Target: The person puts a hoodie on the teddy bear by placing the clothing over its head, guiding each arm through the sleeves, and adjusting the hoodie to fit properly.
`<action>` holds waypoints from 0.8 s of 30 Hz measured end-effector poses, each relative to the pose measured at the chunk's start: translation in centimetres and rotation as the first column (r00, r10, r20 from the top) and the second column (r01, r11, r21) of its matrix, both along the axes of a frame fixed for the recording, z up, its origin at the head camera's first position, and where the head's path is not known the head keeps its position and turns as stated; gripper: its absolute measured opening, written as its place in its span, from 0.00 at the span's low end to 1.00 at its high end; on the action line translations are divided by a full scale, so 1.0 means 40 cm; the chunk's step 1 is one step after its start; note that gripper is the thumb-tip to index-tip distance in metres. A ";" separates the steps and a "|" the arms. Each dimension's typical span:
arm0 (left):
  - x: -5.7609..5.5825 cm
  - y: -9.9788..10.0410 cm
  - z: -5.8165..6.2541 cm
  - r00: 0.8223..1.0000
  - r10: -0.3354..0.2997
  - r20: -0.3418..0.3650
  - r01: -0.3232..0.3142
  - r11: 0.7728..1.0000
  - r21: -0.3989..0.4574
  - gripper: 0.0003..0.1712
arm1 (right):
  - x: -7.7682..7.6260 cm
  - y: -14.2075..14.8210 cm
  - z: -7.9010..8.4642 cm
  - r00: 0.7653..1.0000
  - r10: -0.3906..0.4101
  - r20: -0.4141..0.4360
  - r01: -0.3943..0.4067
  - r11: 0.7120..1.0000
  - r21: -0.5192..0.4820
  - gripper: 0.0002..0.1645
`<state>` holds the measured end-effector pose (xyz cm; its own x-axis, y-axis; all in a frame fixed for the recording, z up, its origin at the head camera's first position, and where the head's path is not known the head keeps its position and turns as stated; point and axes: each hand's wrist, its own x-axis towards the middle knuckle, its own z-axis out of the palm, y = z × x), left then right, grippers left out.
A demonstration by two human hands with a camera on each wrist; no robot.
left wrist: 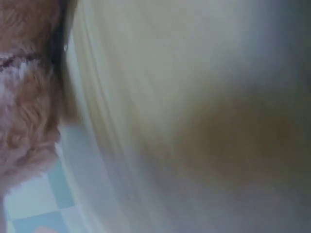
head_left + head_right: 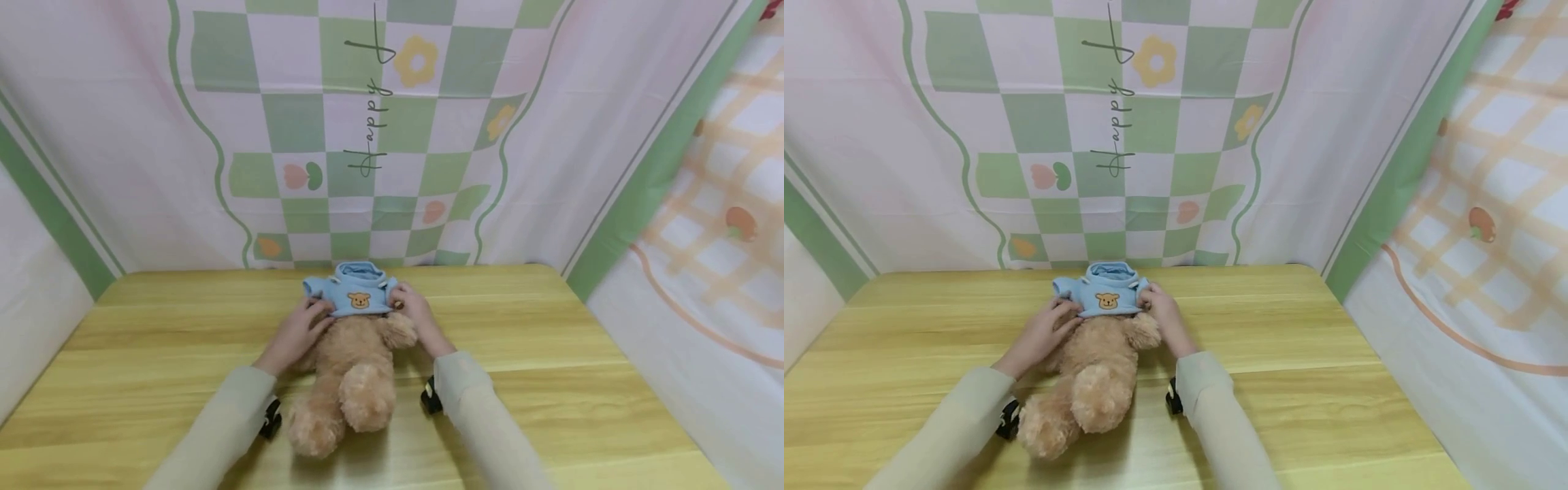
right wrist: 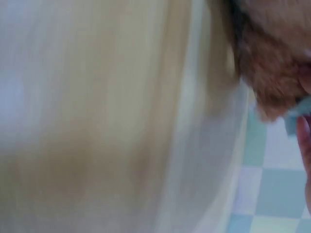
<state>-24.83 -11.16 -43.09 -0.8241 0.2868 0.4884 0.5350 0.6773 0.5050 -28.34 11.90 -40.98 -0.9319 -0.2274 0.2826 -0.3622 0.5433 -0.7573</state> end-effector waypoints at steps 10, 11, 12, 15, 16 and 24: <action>-0.005 -0.024 0.030 0.976 -0.141 -0.168 0.098 0.965 -0.242 0.13 | 0.003 0.039 0.005 0.972 0.234 -0.034 -0.231 0.970 0.076 0.12; -0.004 -0.025 0.032 0.985 -0.139 -0.099 0.112 0.965 -0.237 0.16 | 0.006 0.037 0.005 0.972 0.234 0.030 -0.235 0.972 0.030 0.15; -0.003 -0.028 0.033 0.990 -0.133 -0.041 0.120 0.966 -0.230 0.20 | 0.007 0.032 0.006 0.968 0.233 0.092 -0.234 0.972 -0.008 0.18; -0.002 -0.030 0.034 0.992 -0.121 0.026 0.124 0.963 -0.238 0.31 | 0.009 0.021 0.006 0.958 0.226 0.178 -0.221 0.974 -0.048 0.20; -0.003 -0.029 0.033 0.992 -0.121 0.021 0.123 0.963 -0.242 0.32 | 0.010 0.017 0.004 0.960 0.224 0.165 -0.220 0.975 -0.042 0.20; -0.001 -0.020 0.008 0.992 -0.080 -0.103 0.051 0.964 -0.263 0.28 | 0.014 -0.016 -0.007 0.993 0.102 0.053 -0.101 0.995 -0.025 0.13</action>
<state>-24.88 -11.94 -42.79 -0.7441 0.4670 0.4777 0.6252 0.7388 0.2516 -27.79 11.25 -41.27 -0.9182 -0.3162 0.2385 -0.3731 0.4888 -0.7886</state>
